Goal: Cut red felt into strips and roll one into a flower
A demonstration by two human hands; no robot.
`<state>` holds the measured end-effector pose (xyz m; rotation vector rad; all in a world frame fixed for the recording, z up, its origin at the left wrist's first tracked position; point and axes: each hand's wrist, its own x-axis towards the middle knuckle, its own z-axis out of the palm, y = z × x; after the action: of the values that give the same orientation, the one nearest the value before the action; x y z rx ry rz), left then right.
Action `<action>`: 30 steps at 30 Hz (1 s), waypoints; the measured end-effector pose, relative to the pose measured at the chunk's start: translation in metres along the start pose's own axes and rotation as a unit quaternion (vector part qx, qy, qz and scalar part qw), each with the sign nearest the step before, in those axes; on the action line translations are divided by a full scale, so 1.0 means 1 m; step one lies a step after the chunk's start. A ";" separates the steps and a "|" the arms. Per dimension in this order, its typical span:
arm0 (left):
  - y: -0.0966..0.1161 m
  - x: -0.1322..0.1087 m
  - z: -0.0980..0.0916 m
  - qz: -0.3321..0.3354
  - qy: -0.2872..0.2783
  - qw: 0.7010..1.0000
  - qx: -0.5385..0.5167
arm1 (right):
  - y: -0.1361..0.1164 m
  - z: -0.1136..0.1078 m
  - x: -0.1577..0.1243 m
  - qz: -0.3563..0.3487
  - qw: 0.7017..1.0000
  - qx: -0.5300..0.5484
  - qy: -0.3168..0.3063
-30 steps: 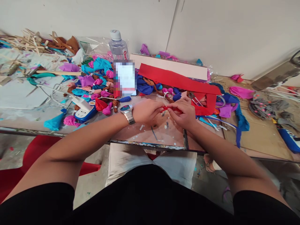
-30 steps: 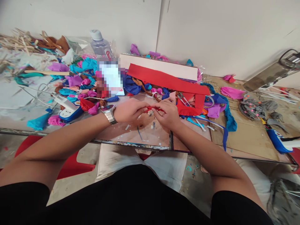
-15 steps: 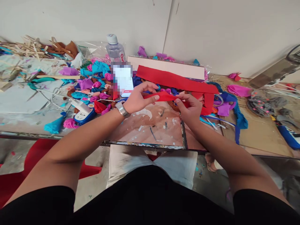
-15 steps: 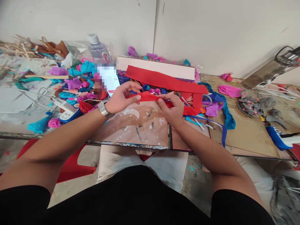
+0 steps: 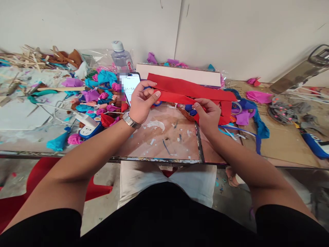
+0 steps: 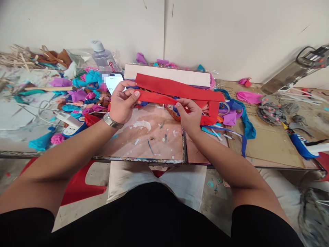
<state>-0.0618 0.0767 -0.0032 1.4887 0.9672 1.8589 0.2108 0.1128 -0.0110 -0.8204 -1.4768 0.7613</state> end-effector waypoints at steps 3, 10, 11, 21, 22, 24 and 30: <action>-0.001 0.000 0.001 0.028 0.020 0.999 0.019 | -0.004 0.000 0.000 0.008 1.000 -0.008 -0.001; 0.007 -0.001 0.001 0.079 0.021 0.993 0.082 | 0.000 0.002 0.001 0.034 0.999 0.035 0.002; 0.008 -0.002 0.001 0.079 0.014 0.993 0.087 | 0.001 0.002 0.001 0.038 0.998 0.041 0.002; 0.006 0.003 -0.004 0.091 0.030 0.988 0.125 | 0.007 0.003 0.002 0.040 0.997 0.068 -0.003; 0.006 0.003 -0.005 0.097 0.034 0.985 0.141 | 0.007 0.003 0.001 0.039 0.997 0.063 -0.005; 0.007 0.003 -0.004 0.111 0.038 0.979 0.167 | 0.007 0.003 0.001 0.039 0.998 0.050 -0.005; 0.015 -0.002 -0.001 0.144 -0.006 0.965 0.218 | 0.003 0.002 -0.001 0.026 0.999 0.010 -0.019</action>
<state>-0.0621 0.0661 0.0081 1.9872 1.2702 1.9106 0.2086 0.1137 -0.0141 -0.8358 -1.4839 0.8328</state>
